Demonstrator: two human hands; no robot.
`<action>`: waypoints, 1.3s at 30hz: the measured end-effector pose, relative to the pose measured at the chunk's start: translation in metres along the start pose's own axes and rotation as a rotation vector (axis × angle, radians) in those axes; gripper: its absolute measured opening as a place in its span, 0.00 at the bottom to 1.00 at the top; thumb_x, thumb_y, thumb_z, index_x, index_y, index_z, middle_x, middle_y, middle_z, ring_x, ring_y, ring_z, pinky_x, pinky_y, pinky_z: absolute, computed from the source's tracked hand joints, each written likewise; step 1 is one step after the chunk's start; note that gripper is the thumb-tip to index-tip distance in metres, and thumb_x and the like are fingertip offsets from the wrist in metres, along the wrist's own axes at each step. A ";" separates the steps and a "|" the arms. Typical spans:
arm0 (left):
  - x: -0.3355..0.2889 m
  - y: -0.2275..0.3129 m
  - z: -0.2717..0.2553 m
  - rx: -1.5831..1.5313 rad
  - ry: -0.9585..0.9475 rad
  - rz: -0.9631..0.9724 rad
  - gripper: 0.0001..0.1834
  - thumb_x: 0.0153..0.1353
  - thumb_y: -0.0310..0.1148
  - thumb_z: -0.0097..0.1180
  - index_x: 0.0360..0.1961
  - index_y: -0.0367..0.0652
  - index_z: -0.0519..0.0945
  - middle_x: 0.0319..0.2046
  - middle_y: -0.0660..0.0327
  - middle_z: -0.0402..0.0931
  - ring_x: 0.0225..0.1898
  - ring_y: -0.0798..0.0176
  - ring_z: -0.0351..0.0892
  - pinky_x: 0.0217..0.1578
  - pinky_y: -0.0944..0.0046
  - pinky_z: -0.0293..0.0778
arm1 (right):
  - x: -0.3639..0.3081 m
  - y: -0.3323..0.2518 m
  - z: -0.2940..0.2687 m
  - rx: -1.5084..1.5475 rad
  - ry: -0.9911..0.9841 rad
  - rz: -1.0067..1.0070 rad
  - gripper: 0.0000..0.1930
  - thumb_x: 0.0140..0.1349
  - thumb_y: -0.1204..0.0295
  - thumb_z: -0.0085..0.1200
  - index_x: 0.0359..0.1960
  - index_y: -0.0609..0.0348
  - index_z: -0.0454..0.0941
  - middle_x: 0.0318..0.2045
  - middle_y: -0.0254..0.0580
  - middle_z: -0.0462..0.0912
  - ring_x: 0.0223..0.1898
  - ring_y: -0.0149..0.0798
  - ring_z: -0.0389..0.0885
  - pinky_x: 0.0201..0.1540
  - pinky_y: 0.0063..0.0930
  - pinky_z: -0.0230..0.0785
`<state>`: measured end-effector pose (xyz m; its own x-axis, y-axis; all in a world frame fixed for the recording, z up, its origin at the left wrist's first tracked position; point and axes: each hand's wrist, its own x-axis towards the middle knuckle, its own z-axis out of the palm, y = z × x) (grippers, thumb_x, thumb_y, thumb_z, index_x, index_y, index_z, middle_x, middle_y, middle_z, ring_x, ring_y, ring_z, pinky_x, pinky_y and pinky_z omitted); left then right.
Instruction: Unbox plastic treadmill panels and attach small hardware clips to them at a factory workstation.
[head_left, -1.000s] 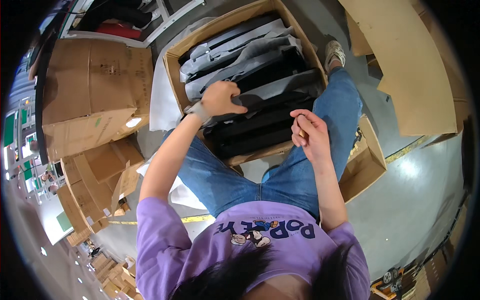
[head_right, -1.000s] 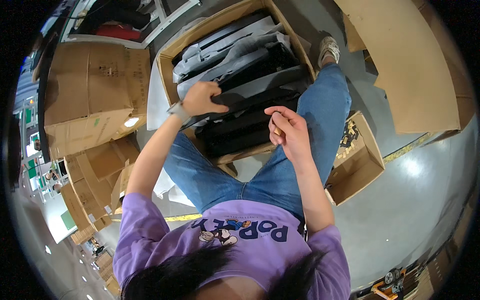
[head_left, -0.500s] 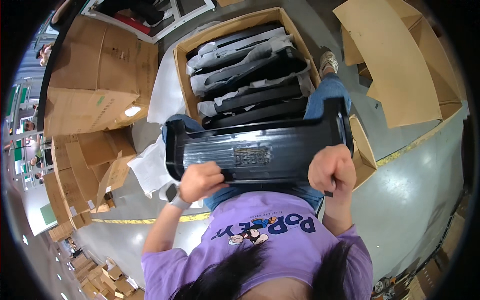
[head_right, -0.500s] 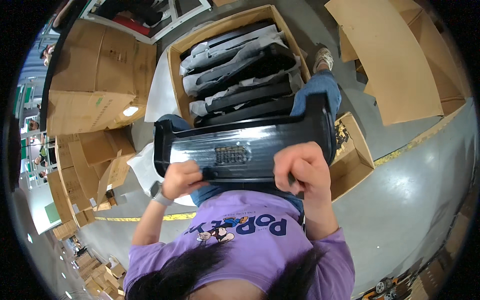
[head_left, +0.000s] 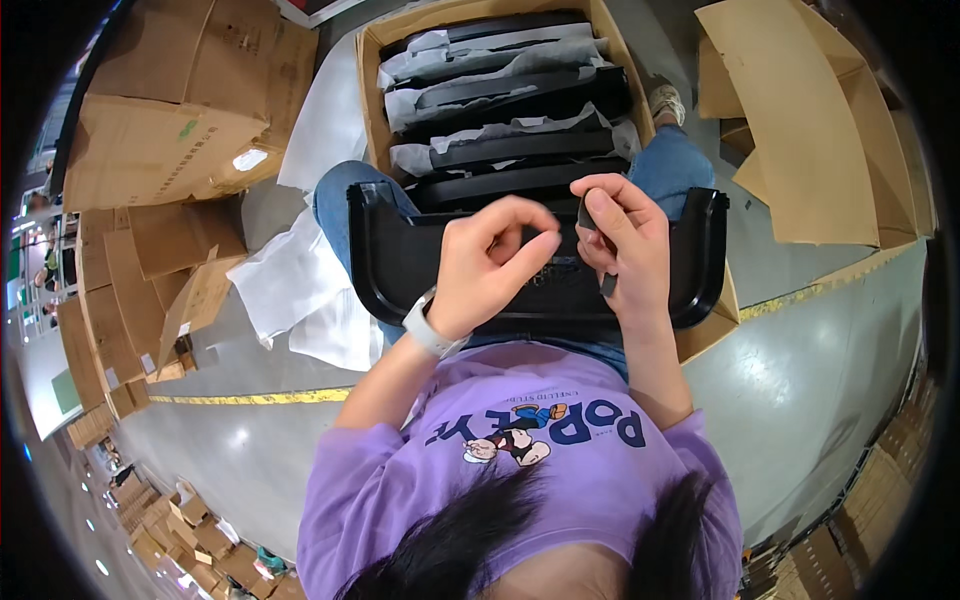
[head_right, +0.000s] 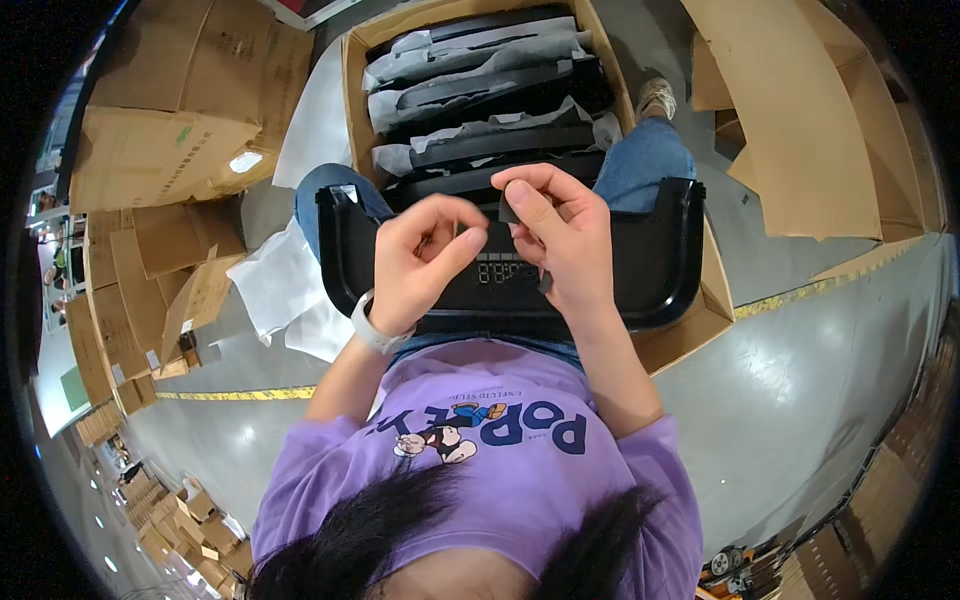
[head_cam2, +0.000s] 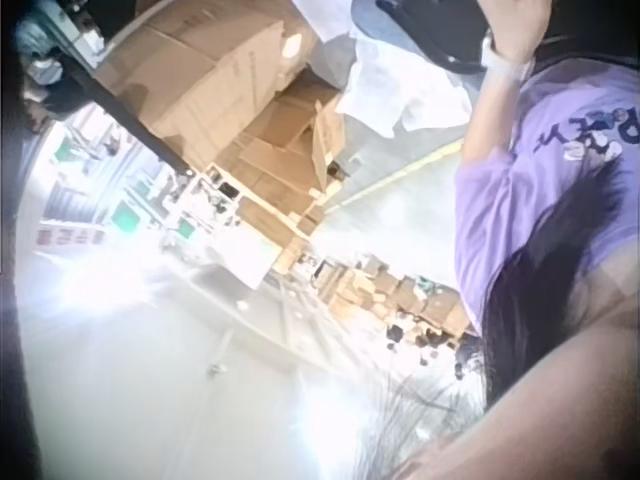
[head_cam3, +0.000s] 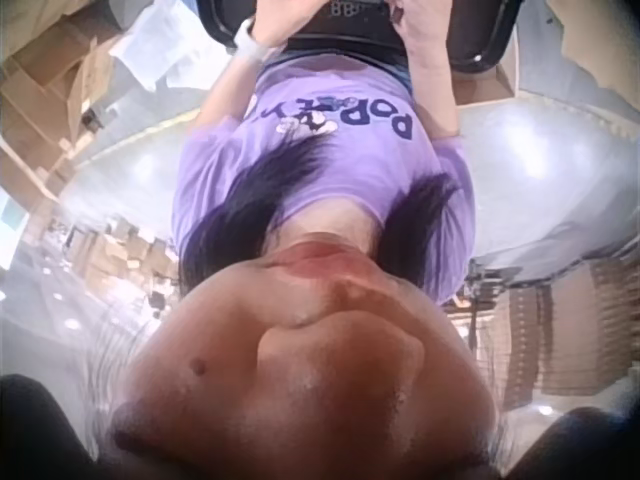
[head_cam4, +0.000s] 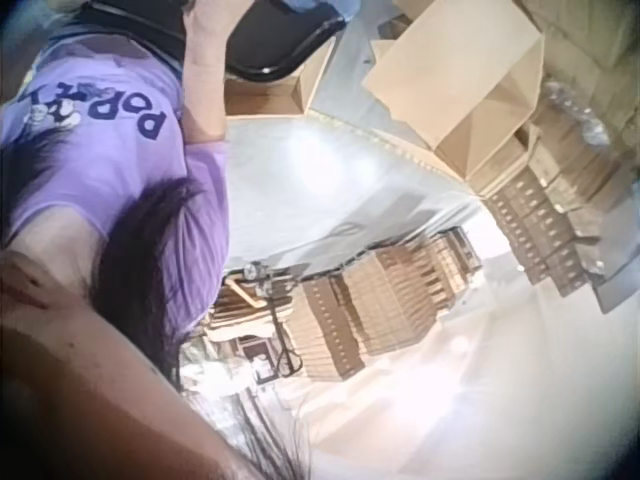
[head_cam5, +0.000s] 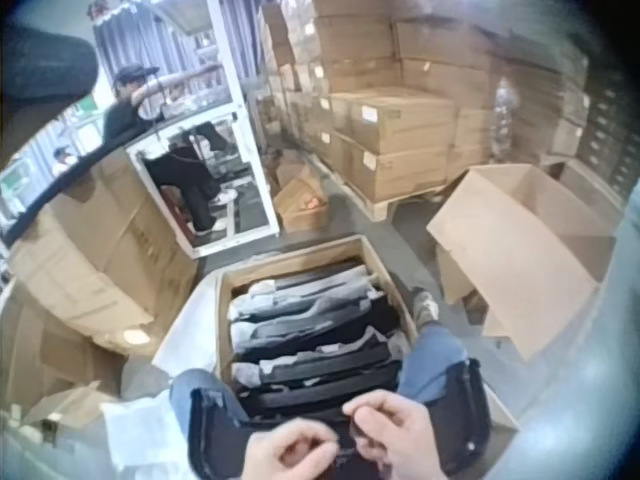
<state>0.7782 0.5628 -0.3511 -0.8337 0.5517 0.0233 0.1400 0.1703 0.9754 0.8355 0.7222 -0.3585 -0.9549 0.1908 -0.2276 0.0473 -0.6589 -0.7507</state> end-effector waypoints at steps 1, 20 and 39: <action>0.005 0.004 0.003 -0.034 0.027 0.044 0.07 0.50 0.27 0.62 0.31 0.40 0.79 0.11 0.73 0.56 0.14 0.81 0.50 0.16 0.75 0.46 | -0.001 0.001 0.004 -0.002 -0.001 0.003 0.08 0.63 0.71 0.54 0.41 0.61 0.78 0.22 0.28 0.73 0.16 0.15 0.61 0.16 0.09 0.48; 0.017 -0.013 -0.006 -0.207 0.113 0.050 0.05 0.53 0.23 0.61 0.32 0.36 0.80 0.15 0.73 0.63 0.17 0.82 0.54 0.18 0.78 0.49 | 0.017 0.025 0.024 0.073 0.068 0.089 0.09 0.64 0.68 0.53 0.39 0.60 0.73 0.17 0.26 0.68 0.12 0.17 0.57 0.14 0.12 0.47; 0.019 -0.016 0.007 -0.372 0.254 -0.057 0.04 0.48 0.20 0.58 0.26 0.38 0.78 0.14 0.76 0.61 0.18 0.84 0.52 0.19 0.80 0.49 | 0.013 0.029 0.015 -0.214 0.066 -0.064 0.09 0.61 0.70 0.57 0.38 0.63 0.77 0.18 0.24 0.71 0.15 0.15 0.60 0.17 0.10 0.48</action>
<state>0.7639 0.5763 -0.3676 -0.9456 0.3245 -0.0245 -0.0723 -0.1361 0.9880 0.8207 0.6947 -0.3743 -0.9369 0.2794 -0.2101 0.0548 -0.4762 -0.8776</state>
